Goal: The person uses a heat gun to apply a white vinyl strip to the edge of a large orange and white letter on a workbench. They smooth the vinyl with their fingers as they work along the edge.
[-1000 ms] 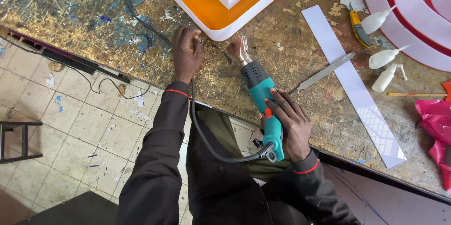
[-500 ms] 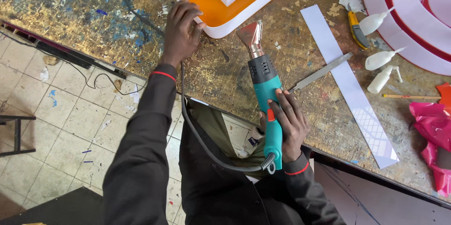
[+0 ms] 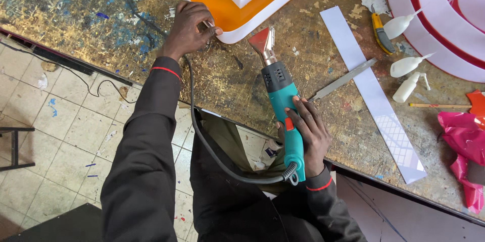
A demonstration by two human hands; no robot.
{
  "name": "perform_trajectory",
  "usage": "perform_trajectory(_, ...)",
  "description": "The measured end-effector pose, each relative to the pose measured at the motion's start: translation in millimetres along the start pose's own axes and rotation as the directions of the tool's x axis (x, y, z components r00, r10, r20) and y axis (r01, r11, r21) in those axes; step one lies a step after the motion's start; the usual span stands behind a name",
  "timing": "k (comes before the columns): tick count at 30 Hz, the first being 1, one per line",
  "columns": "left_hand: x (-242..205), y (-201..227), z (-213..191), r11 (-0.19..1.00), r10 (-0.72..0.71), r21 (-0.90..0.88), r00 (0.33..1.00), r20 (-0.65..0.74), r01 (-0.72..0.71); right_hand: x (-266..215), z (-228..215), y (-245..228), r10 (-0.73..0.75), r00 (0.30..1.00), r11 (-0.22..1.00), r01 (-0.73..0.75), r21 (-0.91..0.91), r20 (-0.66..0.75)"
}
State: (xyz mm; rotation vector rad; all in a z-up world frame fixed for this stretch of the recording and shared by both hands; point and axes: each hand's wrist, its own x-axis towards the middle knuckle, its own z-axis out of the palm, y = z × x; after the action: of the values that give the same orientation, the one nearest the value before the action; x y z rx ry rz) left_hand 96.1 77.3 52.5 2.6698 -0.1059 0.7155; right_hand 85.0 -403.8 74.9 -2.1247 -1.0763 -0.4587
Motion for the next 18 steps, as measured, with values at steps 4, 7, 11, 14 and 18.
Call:
perform_trajectory(4,9,-11,-8,0.999,0.030,0.032,0.991,0.130,-0.034,-1,2,2,0.022,1.000,1.000,-0.022,0.007,0.021)
perform_trajectory(7,25,1,-26,0.990,-0.112,0.114,0.937,0.332,0.078,4,1,2,0.018,1.000,1.000,-0.018,-0.005,0.019)
perform_trajectory(11,40,35,-24,0.991,-0.089,-0.071,0.947,0.310,0.116,2,6,4,0.066,0.998,0.998,-0.066,-0.005,-0.001)
perform_trajectory(14,44,46,3,0.997,-0.040,0.066,0.986,0.161,0.029,6,6,7,0.087,0.995,0.992,-0.083,0.094,-0.047)
perform_trajectory(18,48,54,36,0.992,-0.067,0.106,0.997,0.035,0.063,3,6,11,0.116,0.992,0.985,-0.107,0.138,-0.057)
